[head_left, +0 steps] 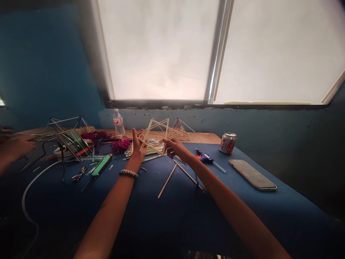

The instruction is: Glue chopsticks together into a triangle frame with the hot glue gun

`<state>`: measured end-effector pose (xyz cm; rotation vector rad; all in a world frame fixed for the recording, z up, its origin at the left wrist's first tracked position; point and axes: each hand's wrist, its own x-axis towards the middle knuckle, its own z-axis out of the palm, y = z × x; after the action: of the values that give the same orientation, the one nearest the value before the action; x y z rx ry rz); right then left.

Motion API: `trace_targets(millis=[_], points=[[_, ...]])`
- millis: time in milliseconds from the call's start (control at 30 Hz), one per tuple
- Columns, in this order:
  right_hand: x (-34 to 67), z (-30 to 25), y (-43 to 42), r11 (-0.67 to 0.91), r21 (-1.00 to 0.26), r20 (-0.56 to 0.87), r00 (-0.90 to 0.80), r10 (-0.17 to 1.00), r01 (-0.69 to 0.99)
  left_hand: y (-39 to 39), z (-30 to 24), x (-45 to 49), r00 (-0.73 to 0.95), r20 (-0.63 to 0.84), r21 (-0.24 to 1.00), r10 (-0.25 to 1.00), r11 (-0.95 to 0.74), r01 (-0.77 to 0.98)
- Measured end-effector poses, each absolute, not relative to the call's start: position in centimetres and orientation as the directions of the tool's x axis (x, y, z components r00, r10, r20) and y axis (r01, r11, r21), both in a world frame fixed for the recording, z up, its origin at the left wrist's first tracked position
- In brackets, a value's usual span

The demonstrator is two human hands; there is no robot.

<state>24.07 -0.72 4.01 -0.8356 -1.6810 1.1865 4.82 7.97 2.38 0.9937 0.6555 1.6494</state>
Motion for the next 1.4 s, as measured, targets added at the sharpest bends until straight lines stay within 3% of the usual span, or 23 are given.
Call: trace_targets(millis=[167, 467, 667, 933, 1400], points=[[24.0, 3.9, -0.7, 0.244, -0.964, 0.265, -0.427, 0.865, -0.104, 7.7, 2.5, 4.8, -0.086, 0.320, 0.731, 0.944, -0.303, -0.611], [24.3, 3.5, 0.5, 0.298, -0.907, 0.392, -0.337, 0.856, -0.297, 7.5, 3.1, 5.3, -0.008, 0.240, 0.683, 0.971, -0.175, -0.709], [24.3, 3.7, 0.4, 0.281, -0.882, 0.401, -0.288, 0.870, -0.379, 7.1, 3.1, 5.9, 0.137, 0.299, 0.735, 0.944, -0.137, -0.664], [24.5, 3.4, 0.6, 0.293, -0.877, 0.381, -0.179, 0.907, -0.381, 6.4, 3.2, 6.1, 0.151, 0.360, 0.768, 0.921, -0.201, -0.609], [24.8, 3.2, 1.1, 0.293, -0.902, 0.353, -0.152, 0.923, -0.318, 6.7, 2.9, 6.0, 0.134, 0.368, 0.762, 0.920, -0.216, -0.610]])
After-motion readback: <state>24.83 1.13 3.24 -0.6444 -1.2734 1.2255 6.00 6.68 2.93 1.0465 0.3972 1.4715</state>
